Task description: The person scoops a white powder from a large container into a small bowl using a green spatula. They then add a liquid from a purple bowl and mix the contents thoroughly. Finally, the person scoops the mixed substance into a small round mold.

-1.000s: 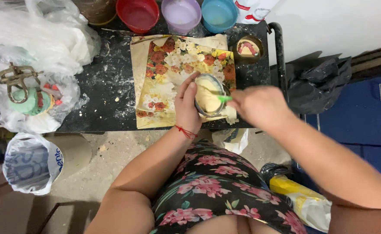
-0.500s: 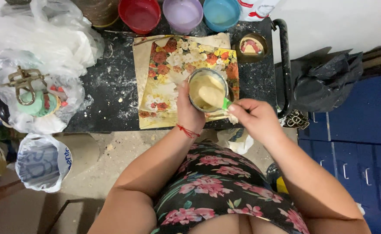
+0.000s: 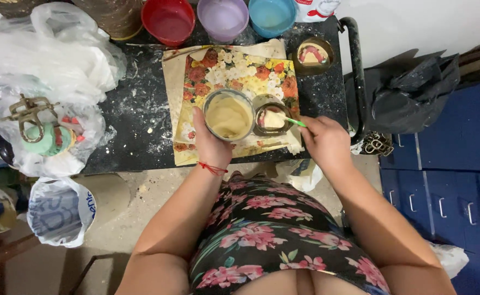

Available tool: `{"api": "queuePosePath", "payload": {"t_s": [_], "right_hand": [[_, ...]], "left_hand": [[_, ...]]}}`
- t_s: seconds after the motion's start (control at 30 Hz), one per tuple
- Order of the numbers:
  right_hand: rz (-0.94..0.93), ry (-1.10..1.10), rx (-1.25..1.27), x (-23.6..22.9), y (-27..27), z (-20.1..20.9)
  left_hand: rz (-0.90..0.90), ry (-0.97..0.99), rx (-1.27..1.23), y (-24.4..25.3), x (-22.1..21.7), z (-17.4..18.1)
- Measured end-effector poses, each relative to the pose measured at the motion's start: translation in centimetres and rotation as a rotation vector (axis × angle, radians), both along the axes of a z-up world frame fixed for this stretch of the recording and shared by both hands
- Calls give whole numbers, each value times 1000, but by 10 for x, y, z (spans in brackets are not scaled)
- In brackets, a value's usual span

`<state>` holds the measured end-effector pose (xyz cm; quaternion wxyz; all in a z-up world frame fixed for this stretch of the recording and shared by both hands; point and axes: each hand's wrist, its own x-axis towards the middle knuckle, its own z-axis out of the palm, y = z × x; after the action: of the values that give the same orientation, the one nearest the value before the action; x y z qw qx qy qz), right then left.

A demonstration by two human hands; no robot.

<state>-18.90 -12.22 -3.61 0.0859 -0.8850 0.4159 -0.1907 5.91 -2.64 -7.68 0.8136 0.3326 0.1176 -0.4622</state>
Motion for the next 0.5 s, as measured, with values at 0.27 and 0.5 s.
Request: {"api": "queuePosePath", "payload": {"t_s": [0.27,0.5], "right_hand": [[56,-34,-178,-10,-2,-16],[225,-112,-213,39,14,85]], "left_hand": [[-89,-117,-32,2,-7,9],[-236,-356,-89,-4,-19,34]]}}
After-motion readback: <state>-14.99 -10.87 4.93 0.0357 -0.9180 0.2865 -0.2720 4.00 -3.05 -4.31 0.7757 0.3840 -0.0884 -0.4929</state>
